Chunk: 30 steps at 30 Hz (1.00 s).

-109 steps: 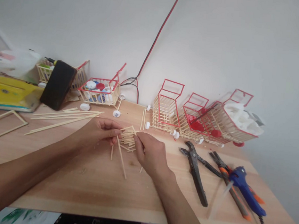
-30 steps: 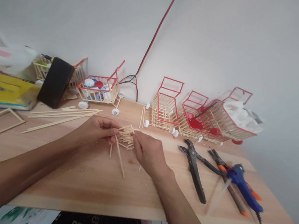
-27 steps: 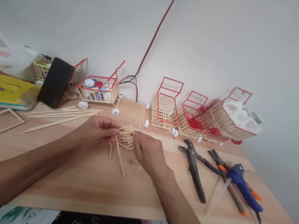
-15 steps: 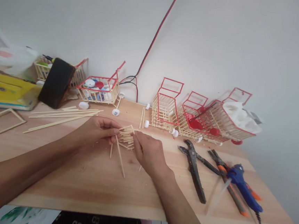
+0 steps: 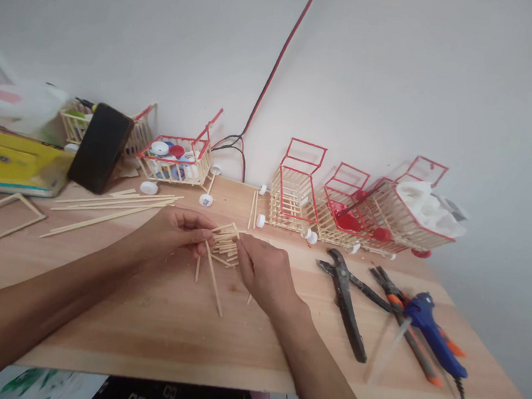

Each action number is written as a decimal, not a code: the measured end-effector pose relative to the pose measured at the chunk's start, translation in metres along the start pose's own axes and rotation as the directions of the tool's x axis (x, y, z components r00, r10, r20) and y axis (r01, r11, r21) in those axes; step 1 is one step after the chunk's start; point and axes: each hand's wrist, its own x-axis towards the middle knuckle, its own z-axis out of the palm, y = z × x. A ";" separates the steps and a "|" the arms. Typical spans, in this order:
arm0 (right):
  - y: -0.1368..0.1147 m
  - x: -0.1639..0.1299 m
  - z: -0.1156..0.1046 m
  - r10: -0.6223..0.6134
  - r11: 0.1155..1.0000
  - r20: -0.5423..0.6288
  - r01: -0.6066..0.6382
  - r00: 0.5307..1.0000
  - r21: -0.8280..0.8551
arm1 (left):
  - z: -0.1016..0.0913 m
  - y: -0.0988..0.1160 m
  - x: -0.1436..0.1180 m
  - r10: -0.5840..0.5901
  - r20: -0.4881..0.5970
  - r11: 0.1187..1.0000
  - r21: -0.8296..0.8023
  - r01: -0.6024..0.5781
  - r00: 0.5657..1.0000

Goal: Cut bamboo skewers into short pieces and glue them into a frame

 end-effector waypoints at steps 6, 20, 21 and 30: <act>0.000 0.000 0.000 -0.002 1.000 -0.006 0.002 1.000 0.001 | 0.000 0.000 0.000 0.007 0.009 1.000 0.009 -0.007 1.000; -0.001 0.000 -0.002 0.014 1.000 0.008 -0.014 1.000 -0.004 | 0.000 0.001 -0.001 -0.002 0.008 1.000 -0.031 0.002 1.000; -0.001 0.000 -0.002 0.014 1.000 0.009 -0.014 1.000 -0.004 | 0.000 0.001 -0.001 -0.004 0.006 0.999 -0.034 0.004 1.000; 0.000 0.000 0.000 0.007 1.000 0.007 -0.007 1.000 0.004 | 0.001 0.001 0.000 -0.013 0.001 1.000 -0.026 0.013 1.000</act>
